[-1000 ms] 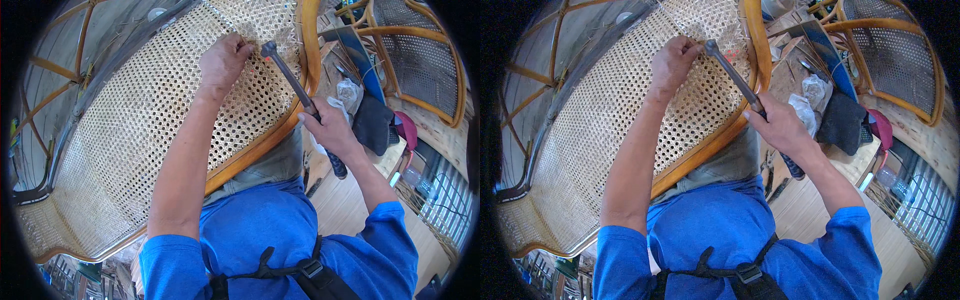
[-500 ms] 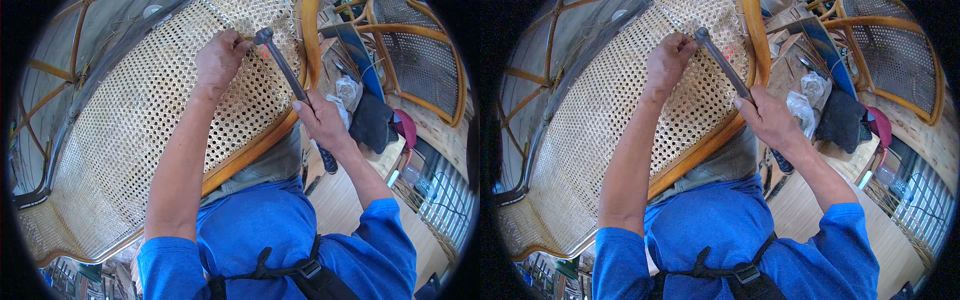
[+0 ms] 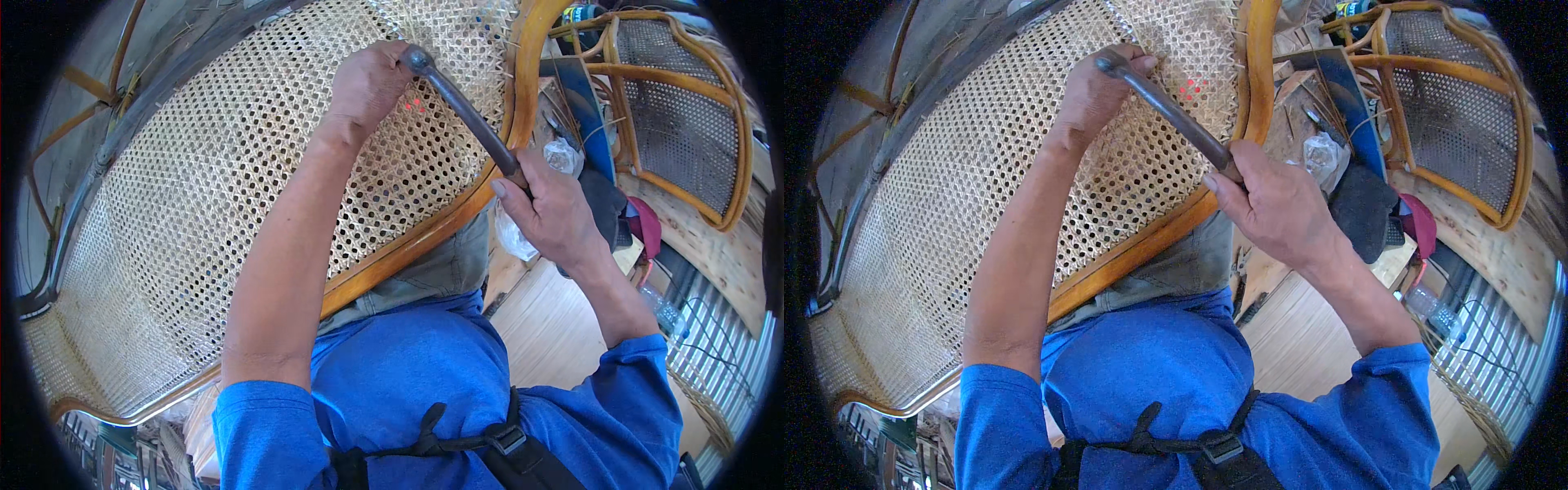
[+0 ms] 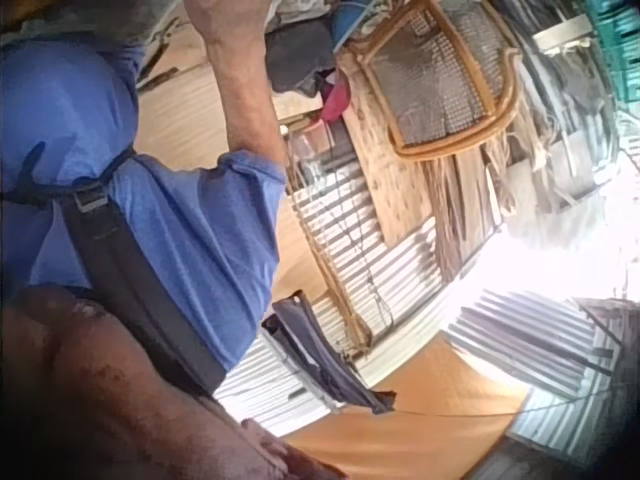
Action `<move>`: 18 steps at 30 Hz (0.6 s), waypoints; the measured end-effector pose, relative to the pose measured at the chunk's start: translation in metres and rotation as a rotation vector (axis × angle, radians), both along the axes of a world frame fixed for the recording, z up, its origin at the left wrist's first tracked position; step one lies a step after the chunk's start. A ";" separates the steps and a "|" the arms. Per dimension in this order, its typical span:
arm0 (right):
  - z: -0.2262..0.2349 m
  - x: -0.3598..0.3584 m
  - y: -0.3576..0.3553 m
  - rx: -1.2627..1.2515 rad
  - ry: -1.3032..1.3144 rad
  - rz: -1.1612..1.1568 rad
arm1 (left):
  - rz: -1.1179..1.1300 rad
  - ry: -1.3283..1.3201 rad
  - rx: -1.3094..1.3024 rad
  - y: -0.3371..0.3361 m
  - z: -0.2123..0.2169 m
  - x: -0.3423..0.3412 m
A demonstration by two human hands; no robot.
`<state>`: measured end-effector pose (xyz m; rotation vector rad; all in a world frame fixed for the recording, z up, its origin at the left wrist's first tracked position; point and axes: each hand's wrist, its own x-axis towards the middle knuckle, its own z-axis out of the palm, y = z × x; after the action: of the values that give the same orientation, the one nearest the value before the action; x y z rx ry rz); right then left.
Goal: Repairing a rattan chair by weaving and securing joints with a hammer and pins.
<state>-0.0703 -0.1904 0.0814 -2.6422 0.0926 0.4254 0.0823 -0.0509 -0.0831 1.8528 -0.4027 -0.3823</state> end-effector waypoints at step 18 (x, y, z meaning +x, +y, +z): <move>-0.012 0.008 -0.022 -0.190 0.224 -0.131 | -0.036 0.070 0.008 -0.001 0.008 0.006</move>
<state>-0.0624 -0.2127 0.0690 -2.7417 0.3931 0.6965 0.0887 -0.0521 -0.0749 1.8367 -0.3872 -0.4723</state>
